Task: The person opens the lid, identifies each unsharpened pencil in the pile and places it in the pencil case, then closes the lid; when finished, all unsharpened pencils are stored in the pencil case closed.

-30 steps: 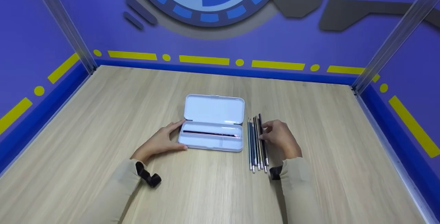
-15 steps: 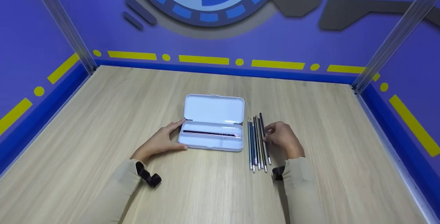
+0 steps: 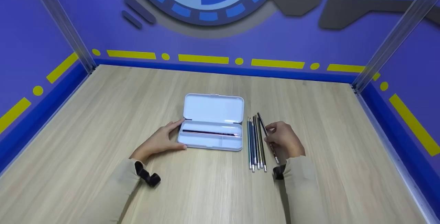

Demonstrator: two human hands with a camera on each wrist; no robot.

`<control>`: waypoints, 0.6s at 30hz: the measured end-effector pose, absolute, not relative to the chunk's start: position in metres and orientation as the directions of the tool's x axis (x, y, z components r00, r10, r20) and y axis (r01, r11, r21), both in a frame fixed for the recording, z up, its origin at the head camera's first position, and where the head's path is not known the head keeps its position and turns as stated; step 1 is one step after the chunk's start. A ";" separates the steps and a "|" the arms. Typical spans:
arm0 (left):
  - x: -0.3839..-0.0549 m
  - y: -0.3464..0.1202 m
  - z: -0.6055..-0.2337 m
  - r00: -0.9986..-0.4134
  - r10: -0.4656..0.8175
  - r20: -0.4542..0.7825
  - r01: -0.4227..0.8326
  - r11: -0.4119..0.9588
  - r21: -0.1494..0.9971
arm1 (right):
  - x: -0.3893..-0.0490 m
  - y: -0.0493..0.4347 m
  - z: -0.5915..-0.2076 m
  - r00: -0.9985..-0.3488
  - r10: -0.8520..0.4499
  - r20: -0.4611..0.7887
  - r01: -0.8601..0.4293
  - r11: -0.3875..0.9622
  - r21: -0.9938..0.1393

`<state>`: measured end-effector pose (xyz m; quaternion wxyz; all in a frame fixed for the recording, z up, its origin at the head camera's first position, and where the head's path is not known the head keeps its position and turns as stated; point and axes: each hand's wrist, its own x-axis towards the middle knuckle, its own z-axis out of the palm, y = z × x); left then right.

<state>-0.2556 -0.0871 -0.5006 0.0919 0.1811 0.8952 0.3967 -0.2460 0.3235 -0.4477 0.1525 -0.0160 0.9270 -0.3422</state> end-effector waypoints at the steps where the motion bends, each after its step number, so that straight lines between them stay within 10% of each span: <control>1: -0.256 -0.087 -0.501 -0.918 0.395 -0.024 0.248 0.620 0.744 | -0.246 0.323 -0.448 -0.952 -0.132 -0.275 0.078 0.765 -0.639; 18: -0.256 -0.086 -0.500 -0.920 0.391 -0.023 0.244 0.618 0.747 | -0.247 0.322 -0.439 -0.957 -0.121 -0.264 0.089 0.742 -0.664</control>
